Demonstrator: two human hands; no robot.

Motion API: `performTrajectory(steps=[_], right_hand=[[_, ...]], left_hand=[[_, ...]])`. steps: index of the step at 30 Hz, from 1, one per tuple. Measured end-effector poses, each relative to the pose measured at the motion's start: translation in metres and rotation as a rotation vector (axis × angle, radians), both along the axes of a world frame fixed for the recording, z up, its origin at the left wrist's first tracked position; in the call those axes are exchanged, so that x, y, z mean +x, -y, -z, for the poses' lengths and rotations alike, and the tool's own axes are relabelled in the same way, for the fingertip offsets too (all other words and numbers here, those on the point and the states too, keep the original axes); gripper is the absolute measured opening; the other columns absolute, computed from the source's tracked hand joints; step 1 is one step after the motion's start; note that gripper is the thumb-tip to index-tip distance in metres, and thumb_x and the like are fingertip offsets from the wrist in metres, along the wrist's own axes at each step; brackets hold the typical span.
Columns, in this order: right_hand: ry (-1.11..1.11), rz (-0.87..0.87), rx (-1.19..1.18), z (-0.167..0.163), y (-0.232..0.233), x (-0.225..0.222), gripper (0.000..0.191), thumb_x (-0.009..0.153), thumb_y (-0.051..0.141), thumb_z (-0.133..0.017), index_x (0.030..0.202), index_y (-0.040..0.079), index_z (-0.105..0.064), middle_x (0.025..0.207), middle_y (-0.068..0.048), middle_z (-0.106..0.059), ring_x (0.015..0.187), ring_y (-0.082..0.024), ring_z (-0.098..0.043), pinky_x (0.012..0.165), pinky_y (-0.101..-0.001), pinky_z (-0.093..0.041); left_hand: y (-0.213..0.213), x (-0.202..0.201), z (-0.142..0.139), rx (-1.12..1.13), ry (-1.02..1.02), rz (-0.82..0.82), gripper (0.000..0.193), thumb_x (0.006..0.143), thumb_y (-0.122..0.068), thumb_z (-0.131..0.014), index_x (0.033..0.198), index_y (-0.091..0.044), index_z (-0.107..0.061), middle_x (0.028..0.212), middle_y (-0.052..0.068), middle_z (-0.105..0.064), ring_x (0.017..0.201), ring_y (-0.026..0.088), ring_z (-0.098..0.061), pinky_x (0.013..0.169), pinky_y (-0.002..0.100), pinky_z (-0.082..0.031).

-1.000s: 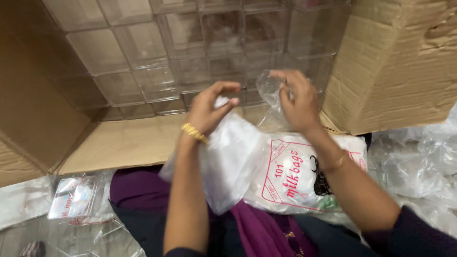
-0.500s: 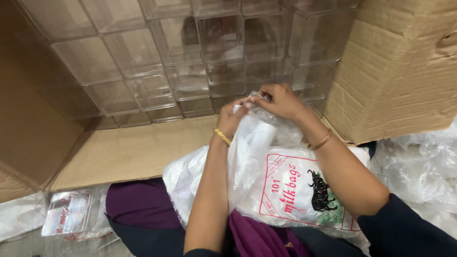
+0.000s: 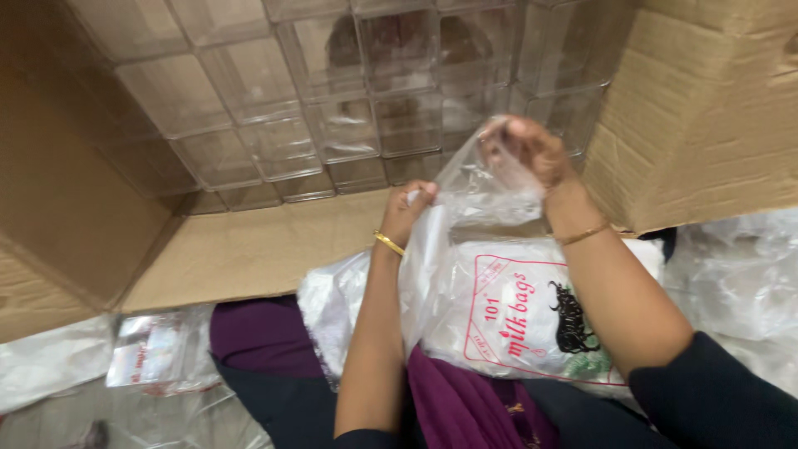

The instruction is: The person sits on the floor in front of a cardboard box and places clear plastic boxes into white plastic bags, then gathers and ties the bag handles closed. They handle the boxes one at a time and set filled bags aside.

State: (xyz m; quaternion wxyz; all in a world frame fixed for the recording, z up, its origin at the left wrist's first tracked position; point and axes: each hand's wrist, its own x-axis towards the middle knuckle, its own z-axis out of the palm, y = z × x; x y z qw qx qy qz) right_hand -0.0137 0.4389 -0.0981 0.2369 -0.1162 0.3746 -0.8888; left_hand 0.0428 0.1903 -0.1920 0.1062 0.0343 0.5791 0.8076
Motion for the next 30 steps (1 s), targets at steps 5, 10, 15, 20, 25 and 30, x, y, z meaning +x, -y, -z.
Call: performTrajectory(steps=[5,10,15,20,25,30], right_hand=[[0.049,0.013,-0.105,0.006,-0.01,0.024,0.046,0.088,0.019,-0.069,0.13,0.002,-0.069,0.107,-0.008,-0.072,0.082,-0.016,-0.066,0.074,-0.0298,-0.056],[0.118,0.125,0.076,0.036,-0.03,0.046,0.026,0.1,0.007,-0.064,0.124,0.006,-0.07,0.099,-0.005,-0.069,0.085,-0.014,-0.066,0.079,-0.0299,-0.057],[-0.144,0.464,0.623,0.05,-0.016,0.047,0.01,0.1,0.004,-0.065,0.109,0.005,-0.069,0.103,-0.001,-0.071,0.092,-0.007,-0.065,0.083,-0.0235,-0.054],[-0.546,0.541,1.088,0.042,0.005,0.061,0.009,0.097,0.005,-0.07,0.105,0.001,-0.068,0.095,-0.006,-0.068,0.085,-0.015,-0.063,0.076,-0.0267,-0.051],[-0.641,0.685,1.298,0.024,0.015,0.069,0.016,0.093,0.001,-0.066,0.109,0.0,-0.064,0.098,-0.015,-0.066,0.085,-0.027,-0.065,0.076,-0.0355,-0.052],[-0.785,0.669,1.386,0.016,0.02,0.081,0.04,0.091,-0.006,-0.055,0.13,0.001,-0.061,0.118,-0.025,-0.063,0.107,-0.044,-0.062,0.093,-0.0464,-0.052]], left_hand=[[0.004,0.003,-0.005,0.004,0.017,0.126,0.016,0.094,-0.022,-0.075,0.098,-0.009,-0.066,0.089,-0.002,-0.071,0.08,0.007,-0.065,0.073,0.025,-0.053],[0.005,0.008,-0.004,0.155,0.015,0.017,0.016,0.096,-0.02,-0.072,0.1,-0.01,-0.059,0.083,-0.002,-0.064,0.076,0.011,-0.064,0.065,0.028,-0.05],[-0.006,0.007,0.001,-0.135,-0.128,-0.12,0.016,0.099,-0.016,-0.071,0.097,-0.008,-0.057,0.085,0.001,-0.066,0.077,0.01,-0.061,0.069,0.028,-0.05],[-0.005,0.01,0.005,-0.409,-0.092,-0.312,0.019,0.098,-0.024,-0.069,0.098,-0.009,-0.057,0.084,0.003,-0.07,0.075,0.008,-0.065,0.066,0.026,-0.052],[-0.005,0.007,0.011,-0.627,-0.063,-0.358,0.023,0.096,-0.028,-0.069,0.1,-0.007,-0.06,0.08,0.009,-0.07,0.067,0.017,-0.061,0.063,0.033,-0.05],[-0.003,0.005,0.015,-0.913,-0.155,-0.363,0.029,0.094,-0.034,-0.067,0.101,-0.006,-0.073,0.089,0.02,-0.074,0.079,0.036,-0.07,0.073,0.045,-0.054]])
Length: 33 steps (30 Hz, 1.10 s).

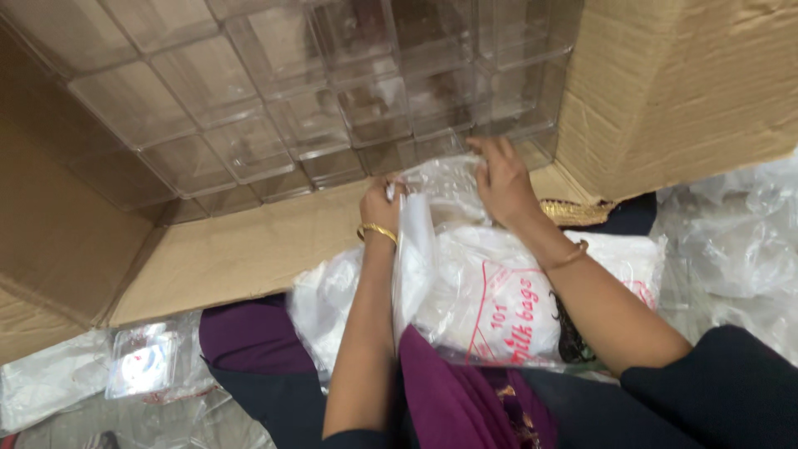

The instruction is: The person sits on the floor in front of a cardboard box and places clear plastic boxes into white plastic bags, then gathers and ties the bag handles closed. They handle the boxes one at a time and set filled bags aside.

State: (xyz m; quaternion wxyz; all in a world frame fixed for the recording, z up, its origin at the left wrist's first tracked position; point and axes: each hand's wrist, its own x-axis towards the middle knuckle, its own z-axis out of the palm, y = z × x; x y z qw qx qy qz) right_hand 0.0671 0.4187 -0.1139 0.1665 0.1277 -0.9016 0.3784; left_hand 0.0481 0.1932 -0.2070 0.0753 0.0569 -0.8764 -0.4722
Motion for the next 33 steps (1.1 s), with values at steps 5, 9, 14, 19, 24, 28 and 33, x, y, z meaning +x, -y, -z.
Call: performTrajectory(steps=[5,9,14,19,24,28,33], right_hand=[[0.274,0.014,0.065,-0.004,0.006,0.011,0.051,0.091,0.0,-0.056,0.141,0.005,-0.052,0.113,-0.026,-0.067,0.102,-0.046,-0.065,0.09,-0.0507,-0.052],[0.414,-0.002,0.082,-0.009,0.007,0.012,0.062,0.091,0.001,-0.058,0.151,0.006,-0.041,0.11,-0.027,-0.069,0.089,-0.045,-0.067,0.083,-0.0489,-0.054],[0.142,-0.076,-0.127,-0.01,-0.001,0.008,0.071,0.084,-0.012,-0.051,0.151,0.013,-0.048,0.118,-0.02,-0.067,0.097,-0.028,-0.07,0.085,-0.0345,-0.057],[0.153,-0.243,-0.234,0.002,0.0,0.0,0.078,0.085,-0.017,-0.047,0.156,0.016,-0.049,0.11,-0.014,-0.056,0.103,-0.021,-0.062,0.092,-0.03,-0.056],[0.237,-0.241,-0.118,0.007,0.005,-0.011,0.078,0.088,-0.013,-0.05,0.16,0.016,-0.044,0.104,-0.013,-0.051,0.094,-0.024,-0.054,0.09,-0.0297,-0.047],[0.309,-0.2,-0.196,0.004,0.014,-0.028,0.06,0.094,-0.007,-0.051,0.15,0.014,-0.053,0.113,-0.012,-0.057,0.098,-0.02,-0.057,0.088,-0.0272,-0.048],[0.437,-0.218,-0.621,-0.002,0.031,-0.052,0.025,0.104,0.003,-0.052,0.124,0.003,-0.066,0.114,-0.004,-0.07,0.104,-0.012,-0.064,0.092,-0.0245,-0.052]], left_hand=[[-0.001,0.013,-0.002,-0.233,0.322,0.096,0.035,0.089,-0.037,-0.065,0.101,-0.006,-0.075,0.096,0.024,-0.073,0.094,0.043,-0.07,0.081,0.05,-0.055],[-0.003,0.012,-0.004,-0.293,0.308,0.132,0.033,0.086,-0.035,-0.067,0.103,-0.007,-0.075,0.095,0.024,-0.072,0.093,0.044,-0.069,0.08,0.051,-0.055],[0.013,0.021,-0.004,-0.009,-0.047,0.118,0.027,0.094,-0.033,-0.064,0.099,-0.008,-0.073,0.075,0.019,-0.071,0.066,0.029,-0.07,0.066,0.039,-0.053],[0.011,0.027,-0.019,0.464,-0.247,-0.029,0.015,0.102,-0.015,-0.058,0.114,-0.009,-0.064,0.091,0.003,-0.068,0.07,0.01,-0.059,0.062,0.028,-0.05],[0.012,0.012,-0.033,0.373,-0.085,-0.05,0.039,0.1,-0.011,-0.057,0.138,-0.016,-0.064,0.106,0.006,-0.071,0.069,0.009,-0.059,0.06,0.027,-0.05],[0.017,-0.002,-0.028,0.313,0.097,-0.076,0.047,0.1,-0.014,-0.058,0.145,-0.024,-0.059,0.101,0.012,-0.074,0.07,0.01,-0.06,0.062,0.028,-0.05],[0.021,-0.009,-0.024,0.227,-0.287,0.021,0.043,0.102,-0.01,-0.061,0.144,-0.018,-0.064,0.12,0.015,-0.076,0.098,0.014,-0.067,0.082,0.033,-0.054]])
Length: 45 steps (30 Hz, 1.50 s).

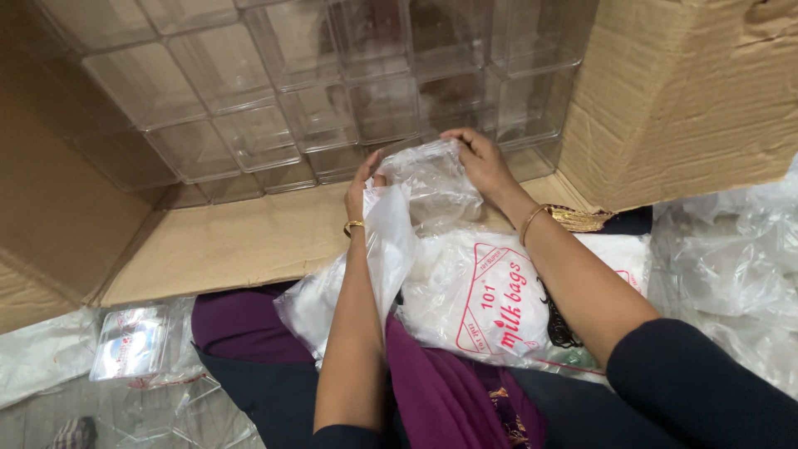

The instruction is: The person sits on the floor in front of a cardboard box and places clear plastic boxes into white plastic bags, then gathers and ties the bag handles closed. They handle the boxes one at a time and set filled bags aside.

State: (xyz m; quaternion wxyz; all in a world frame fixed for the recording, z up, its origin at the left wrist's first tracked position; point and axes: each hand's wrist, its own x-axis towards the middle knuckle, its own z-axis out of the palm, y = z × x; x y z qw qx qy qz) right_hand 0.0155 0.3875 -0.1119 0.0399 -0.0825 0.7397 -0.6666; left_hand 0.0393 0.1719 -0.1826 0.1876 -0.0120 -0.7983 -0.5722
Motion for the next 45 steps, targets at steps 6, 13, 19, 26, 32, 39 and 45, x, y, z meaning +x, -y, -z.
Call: performTrajectory(steps=[6,13,19,26,32,39,45], right_hand=[[0.389,0.017,-0.294,-0.003,0.021,-0.029,0.019,0.102,0.012,-0.058,0.111,-0.001,-0.068,0.1,-0.009,-0.071,0.087,-0.017,-0.068,0.078,-0.0315,-0.056],[0.656,-0.014,-0.445,0.027,0.014,-0.019,0.024,0.096,0.02,-0.063,0.107,0.0,-0.071,0.096,-0.01,-0.073,0.081,-0.02,-0.069,0.07,-0.0357,-0.058],[0.147,-0.183,0.448,0.032,0.0,-0.01,0.022,0.087,0.015,-0.077,0.105,0.003,-0.074,0.095,-0.008,-0.074,0.084,-0.016,-0.067,0.074,-0.0331,-0.054],[0.377,-0.057,-0.75,0.027,0.008,-0.011,0.023,0.106,0.016,-0.057,0.126,0.006,-0.063,0.114,-0.009,-0.068,0.1,-0.019,-0.069,0.089,-0.0362,-0.06],[0.709,-0.474,-0.75,0.031,0.02,0.007,0.059,0.098,0.047,-0.058,0.143,0.009,-0.054,0.139,-0.011,-0.062,0.128,-0.023,-0.06,0.108,-0.0415,-0.05],[0.73,-0.798,-0.591,0.027,0.009,0.019,0.069,0.09,0.046,-0.069,0.146,0.009,-0.053,0.143,-0.009,-0.06,0.132,-0.02,-0.057,0.111,-0.0364,-0.046],[0.636,-0.678,-0.52,0.009,-0.057,0.034,0.049,0.1,0.027,-0.069,0.136,-0.004,-0.061,0.131,-0.017,-0.065,0.119,-0.025,-0.061,0.103,-0.0359,-0.048]], left_hand=[[0.009,0.007,-0.008,0.012,0.226,0.076,0.036,0.101,-0.012,-0.062,0.136,-0.016,-0.064,0.114,0.012,-0.075,0.094,0.013,-0.065,0.079,0.031,-0.053],[0.015,0.0,-0.003,0.014,0.29,0.143,0.028,0.1,-0.015,-0.065,0.128,-0.014,-0.065,0.107,0.009,-0.072,0.089,0.011,-0.063,0.076,0.03,-0.051],[0.012,-0.002,0.008,-0.073,0.269,0.051,0.022,0.1,-0.018,-0.066,0.12,-0.013,-0.065,0.1,0.006,-0.07,0.085,0.01,-0.061,0.072,0.028,-0.05],[-0.008,0.019,0.013,0.043,0.298,0.278,0.017,0.099,-0.021,-0.069,0.112,-0.011,-0.066,0.093,0.003,-0.068,0.08,0.008,-0.058,0.069,0.027,-0.048],[-0.003,0.036,0.013,0.242,0.189,0.249,0.017,0.098,-0.024,-0.071,0.105,-0.009,-0.066,0.087,0.0,-0.066,0.076,0.006,-0.056,0.066,0.025,-0.047],[-0.017,0.025,0.013,0.311,0.122,0.182,0.021,0.097,-0.027,-0.073,0.096,-0.007,-0.067,0.079,-0.003,-0.064,0.072,0.005,-0.054,0.062,0.023,-0.045],[-0.018,0.019,0.011,0.496,0.205,0.199,0.027,0.095,-0.03,-0.076,0.089,-0.005,-0.068,0.072,-0.005,-0.062,0.066,0.004,-0.052,0.059,0.022,-0.043]])
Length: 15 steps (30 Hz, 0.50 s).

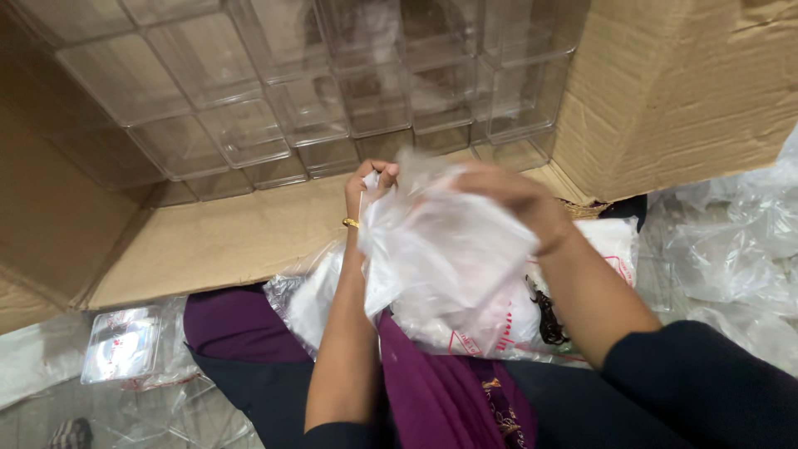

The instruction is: The person sits on the floor in front of a cardboard box and places clear plastic boxes into white plastic bags, then gathers and ties the bag handles closed. They handle the boxes one at a time and set filled bags aside.

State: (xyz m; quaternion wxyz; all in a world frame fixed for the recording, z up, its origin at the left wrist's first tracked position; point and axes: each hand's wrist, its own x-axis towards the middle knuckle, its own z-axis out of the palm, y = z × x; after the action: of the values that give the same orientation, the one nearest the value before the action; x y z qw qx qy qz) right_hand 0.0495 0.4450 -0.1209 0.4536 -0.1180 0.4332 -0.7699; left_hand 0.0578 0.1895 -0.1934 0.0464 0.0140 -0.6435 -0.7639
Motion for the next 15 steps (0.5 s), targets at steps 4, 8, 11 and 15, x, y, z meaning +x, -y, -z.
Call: performTrajectory(steps=[4,8,11,15], right_hand=[[-0.139,0.425,0.092,-0.047,-0.121,0.044,0.042,0.101,0.023,-0.067,0.133,-0.003,-0.063,0.129,-0.017,-0.066,0.118,-0.024,-0.062,0.101,-0.0353,-0.05],[-0.303,0.676,0.655,-0.072,-0.243,0.124,0.036,0.102,0.019,-0.065,0.131,-0.002,-0.065,0.126,-0.017,-0.066,0.116,-0.024,-0.063,0.098,-0.0347,-0.051],[-0.309,0.695,1.241,-0.057,-0.294,0.171,0.031,0.103,0.016,-0.064,0.129,-0.001,-0.066,0.125,-0.018,-0.067,0.114,-0.024,-0.063,0.097,-0.0342,-0.052],[-0.338,0.604,1.843,-0.031,-0.307,0.187,0.026,0.104,0.012,-0.062,0.126,0.0,-0.068,0.122,-0.018,-0.067,0.113,-0.023,-0.064,0.095,-0.0336,-0.053]], left_hand=[[-0.001,-0.014,0.006,-0.095,0.054,-0.168,0.029,0.093,-0.033,-0.076,0.085,-0.005,-0.071,0.07,-0.004,-0.064,0.064,0.004,-0.054,0.056,0.023,-0.045],[0.013,-0.026,-0.005,-0.193,0.006,-0.176,0.03,0.097,-0.033,-0.073,0.086,-0.005,-0.072,0.078,-0.002,-0.072,0.07,0.005,-0.059,0.062,0.024,-0.049],[0.034,-0.023,-0.032,-0.339,-0.077,-0.143,0.027,0.101,-0.031,-0.068,0.092,-0.006,-0.074,0.084,0.0,-0.076,0.075,0.006,-0.063,0.067,0.026,-0.052],[0.043,-0.018,-0.093,-0.646,-0.268,-0.139,0.026,0.105,-0.03,-0.065,0.101,-0.007,-0.076,0.088,0.007,-0.077,0.077,0.011,-0.071,0.069,0.029,-0.053]])
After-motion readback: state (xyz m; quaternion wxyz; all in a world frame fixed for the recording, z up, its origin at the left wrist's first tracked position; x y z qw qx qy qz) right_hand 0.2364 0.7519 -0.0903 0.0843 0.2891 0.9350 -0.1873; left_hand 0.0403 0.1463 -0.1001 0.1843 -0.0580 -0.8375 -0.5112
